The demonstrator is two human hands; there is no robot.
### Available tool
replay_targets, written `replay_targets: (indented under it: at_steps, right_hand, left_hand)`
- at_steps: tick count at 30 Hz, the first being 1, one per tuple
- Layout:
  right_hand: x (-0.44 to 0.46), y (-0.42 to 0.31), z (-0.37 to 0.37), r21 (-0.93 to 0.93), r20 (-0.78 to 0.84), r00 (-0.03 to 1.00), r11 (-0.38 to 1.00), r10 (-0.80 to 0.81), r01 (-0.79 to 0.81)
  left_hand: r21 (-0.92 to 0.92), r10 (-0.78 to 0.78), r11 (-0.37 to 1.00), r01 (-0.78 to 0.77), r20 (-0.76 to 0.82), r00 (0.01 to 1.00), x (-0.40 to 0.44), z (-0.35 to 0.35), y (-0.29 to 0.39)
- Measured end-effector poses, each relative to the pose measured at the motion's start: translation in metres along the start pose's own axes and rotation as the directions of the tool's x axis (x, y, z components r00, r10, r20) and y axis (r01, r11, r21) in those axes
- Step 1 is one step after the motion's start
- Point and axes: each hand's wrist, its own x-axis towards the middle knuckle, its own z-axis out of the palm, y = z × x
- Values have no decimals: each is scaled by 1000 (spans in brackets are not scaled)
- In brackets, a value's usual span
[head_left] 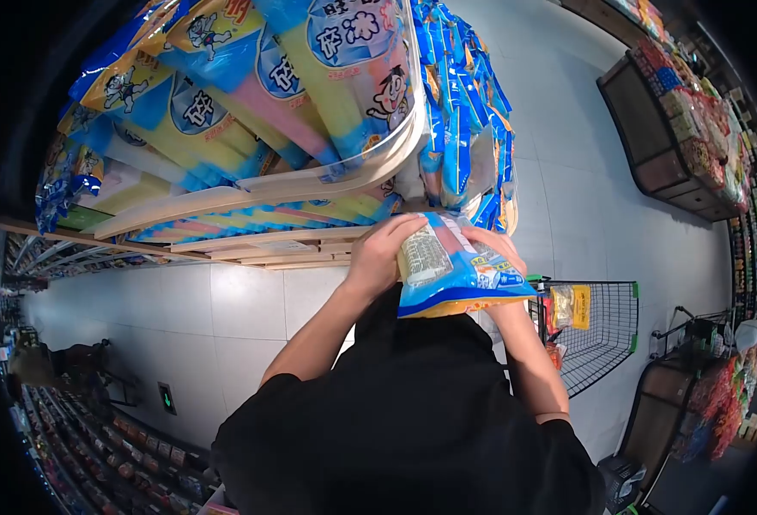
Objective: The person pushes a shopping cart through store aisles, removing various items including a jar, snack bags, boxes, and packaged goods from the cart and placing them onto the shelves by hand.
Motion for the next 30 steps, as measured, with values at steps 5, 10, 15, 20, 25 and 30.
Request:
replay_targets:
  at_steps: [5, 10, 15, 20, 25, 30]
  right_hand:
    - [12, 64, 46, -129, -27, 994, 985, 108, -111]
    - [16, 74, 71, 43, -133, 822, 831, 554, -554]
    - [34, 50, 80, 31, -304, 863, 909, 404, -415]
    - [28, 76, 105, 38, -297, 867, 912, 401, -408]
    - [39, 79, 119, -193, -300, 926, 936, 229, -294]
    - [25, 86, 132, -275, -188, 975, 946, 120, -170]
  left_hand:
    - [79, -118, 990, 116, 21, 993, 21, 8, -54]
    - [78, -286, 958, 276, 181, 941, 41, 22, -92]
    - [12, -356, 928, 372, 324, 877, 58, 10, -95]
    - [-186, -463, 793, 580, 435, 772, 56, 12, -111]
    - [-160, -297, 930, 331, 205, 933, 46, 7, -114]
    - [-78, -431, 889, 451, 187, 883, 28, 1, -124]
